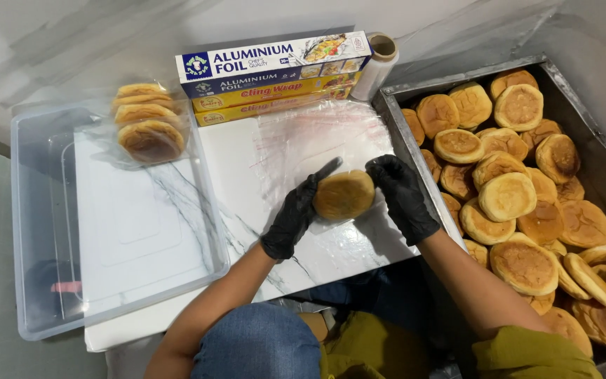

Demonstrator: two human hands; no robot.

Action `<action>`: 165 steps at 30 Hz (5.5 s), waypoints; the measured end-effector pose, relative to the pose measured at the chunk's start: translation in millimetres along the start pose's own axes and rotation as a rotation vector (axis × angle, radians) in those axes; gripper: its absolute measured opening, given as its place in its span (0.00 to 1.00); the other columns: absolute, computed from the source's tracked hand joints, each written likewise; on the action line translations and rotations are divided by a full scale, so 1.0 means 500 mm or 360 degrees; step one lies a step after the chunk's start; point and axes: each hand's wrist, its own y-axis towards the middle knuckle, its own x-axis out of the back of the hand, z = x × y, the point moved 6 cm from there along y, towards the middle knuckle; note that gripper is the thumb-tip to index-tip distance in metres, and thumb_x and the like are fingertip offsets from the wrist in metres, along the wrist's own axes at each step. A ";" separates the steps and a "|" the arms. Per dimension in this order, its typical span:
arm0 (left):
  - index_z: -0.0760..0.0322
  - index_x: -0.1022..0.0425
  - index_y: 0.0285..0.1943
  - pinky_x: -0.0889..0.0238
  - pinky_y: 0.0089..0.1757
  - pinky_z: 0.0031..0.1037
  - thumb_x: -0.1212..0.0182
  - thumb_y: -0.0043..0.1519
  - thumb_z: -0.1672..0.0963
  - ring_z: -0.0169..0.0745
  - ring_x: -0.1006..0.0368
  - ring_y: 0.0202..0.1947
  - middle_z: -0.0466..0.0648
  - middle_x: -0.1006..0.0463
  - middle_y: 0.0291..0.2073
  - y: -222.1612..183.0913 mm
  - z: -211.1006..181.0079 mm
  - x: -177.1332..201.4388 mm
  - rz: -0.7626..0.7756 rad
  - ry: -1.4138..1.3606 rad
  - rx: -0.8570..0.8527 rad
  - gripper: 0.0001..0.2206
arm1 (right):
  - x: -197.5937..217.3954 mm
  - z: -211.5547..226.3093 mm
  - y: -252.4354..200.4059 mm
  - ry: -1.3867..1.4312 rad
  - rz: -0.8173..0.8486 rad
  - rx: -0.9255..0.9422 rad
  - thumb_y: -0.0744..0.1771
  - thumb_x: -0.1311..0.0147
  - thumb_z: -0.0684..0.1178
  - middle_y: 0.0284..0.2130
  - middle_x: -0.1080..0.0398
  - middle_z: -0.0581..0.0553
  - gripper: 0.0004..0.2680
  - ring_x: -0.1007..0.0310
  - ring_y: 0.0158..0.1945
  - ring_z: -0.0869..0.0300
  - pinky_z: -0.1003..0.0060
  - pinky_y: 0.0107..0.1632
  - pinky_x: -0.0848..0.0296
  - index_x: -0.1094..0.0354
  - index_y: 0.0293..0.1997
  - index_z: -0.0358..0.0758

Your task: Wrapping individual bread buns in plastic cling wrap on a marble table.

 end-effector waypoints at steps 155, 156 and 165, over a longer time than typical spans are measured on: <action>0.63 0.21 0.56 0.29 0.34 0.18 0.30 0.59 0.59 0.28 0.25 0.30 0.47 0.17 0.35 0.012 0.076 0.055 -0.0151 -0.0080 0.0019 0.15 | -0.004 -0.051 -0.041 0.0503 -0.0192 -0.0551 0.68 0.42 0.45 0.38 0.23 0.42 0.06 0.19 0.38 0.51 0.61 0.44 0.18 0.26 0.47 0.39; 0.62 0.21 0.56 0.30 0.32 0.16 0.30 0.59 0.59 0.28 0.25 0.28 0.46 0.17 0.33 0.011 0.069 0.057 -0.0196 -0.0092 0.0022 0.15 | -0.013 -0.035 -0.043 0.0414 -0.0112 -0.0505 0.69 0.44 0.46 0.40 0.24 0.43 0.07 0.19 0.40 0.54 0.62 0.46 0.19 0.28 0.51 0.39; 0.60 0.23 0.59 0.29 0.45 0.24 0.30 0.60 0.57 0.26 0.28 0.39 0.43 0.17 0.42 0.007 0.012 0.049 -0.0253 0.0206 -0.0177 0.18 | 0.044 -0.131 -0.017 0.0133 -0.0122 -0.0315 0.66 0.40 0.40 0.37 0.25 0.46 0.07 0.21 0.41 0.57 0.62 0.48 0.21 0.27 0.49 0.37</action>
